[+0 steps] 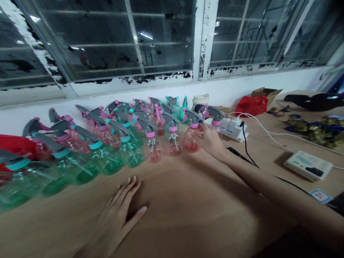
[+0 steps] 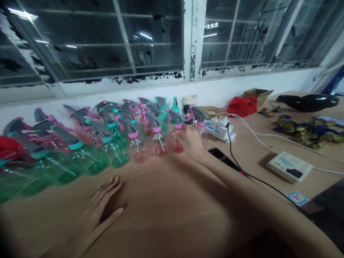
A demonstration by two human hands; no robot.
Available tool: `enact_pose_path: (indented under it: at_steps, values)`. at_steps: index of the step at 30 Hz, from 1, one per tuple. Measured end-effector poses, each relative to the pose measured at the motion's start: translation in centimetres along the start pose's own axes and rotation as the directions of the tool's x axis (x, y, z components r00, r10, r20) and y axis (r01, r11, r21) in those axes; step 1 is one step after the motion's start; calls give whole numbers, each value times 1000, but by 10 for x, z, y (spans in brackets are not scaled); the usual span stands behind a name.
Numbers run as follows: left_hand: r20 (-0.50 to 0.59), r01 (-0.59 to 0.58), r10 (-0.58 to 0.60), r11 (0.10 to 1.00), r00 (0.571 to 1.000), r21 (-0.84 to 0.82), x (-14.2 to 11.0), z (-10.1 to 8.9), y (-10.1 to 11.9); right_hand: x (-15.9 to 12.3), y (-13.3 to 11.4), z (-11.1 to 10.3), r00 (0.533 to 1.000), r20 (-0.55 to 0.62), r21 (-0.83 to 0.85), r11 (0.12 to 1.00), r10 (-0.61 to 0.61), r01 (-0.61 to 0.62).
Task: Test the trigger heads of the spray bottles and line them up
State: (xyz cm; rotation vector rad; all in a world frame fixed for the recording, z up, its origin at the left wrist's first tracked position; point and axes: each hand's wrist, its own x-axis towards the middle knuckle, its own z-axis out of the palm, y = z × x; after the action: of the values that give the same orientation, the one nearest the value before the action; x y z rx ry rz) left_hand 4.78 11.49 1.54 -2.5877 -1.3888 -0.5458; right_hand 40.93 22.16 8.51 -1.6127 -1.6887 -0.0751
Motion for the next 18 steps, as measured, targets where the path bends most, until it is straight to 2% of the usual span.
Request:
enact_pose_path:
  at_steps: [4, 8, 11, 14, 16, 18]
  values:
    - [-24, -14, 14, 1000, 1000, 2, 2, -1, 1, -11, 3, -9, 1000, -16, 72, 997, 6, -5]
    - [-7, 8, -8, 1000, 1000, -8, 4, -2, 1, -30, 15, -34, 1000, -20, 164, 986, 16, -13]
    - [10, 26, -26, 1000, 1000, -9, 5, -2, 2, -35, 32, -53, 993, -54, 160, 982, 107, -97]
    - [22, 40, -40, 999, 999, -9, 6, -3, 3, -24, 56, -61, 973, -109, 42, 978, 206, -202]
    - [29, 46, -46, 999, 999, -8, 6, -4, 3, -9, 71, -57, 954, -160, 67, 967, 255, -247]
    - [33, 47, -46, 999, 998, -8, 7, -4, 3, 8, 82, -49, 957, -163, 158, 964, 239, -214]
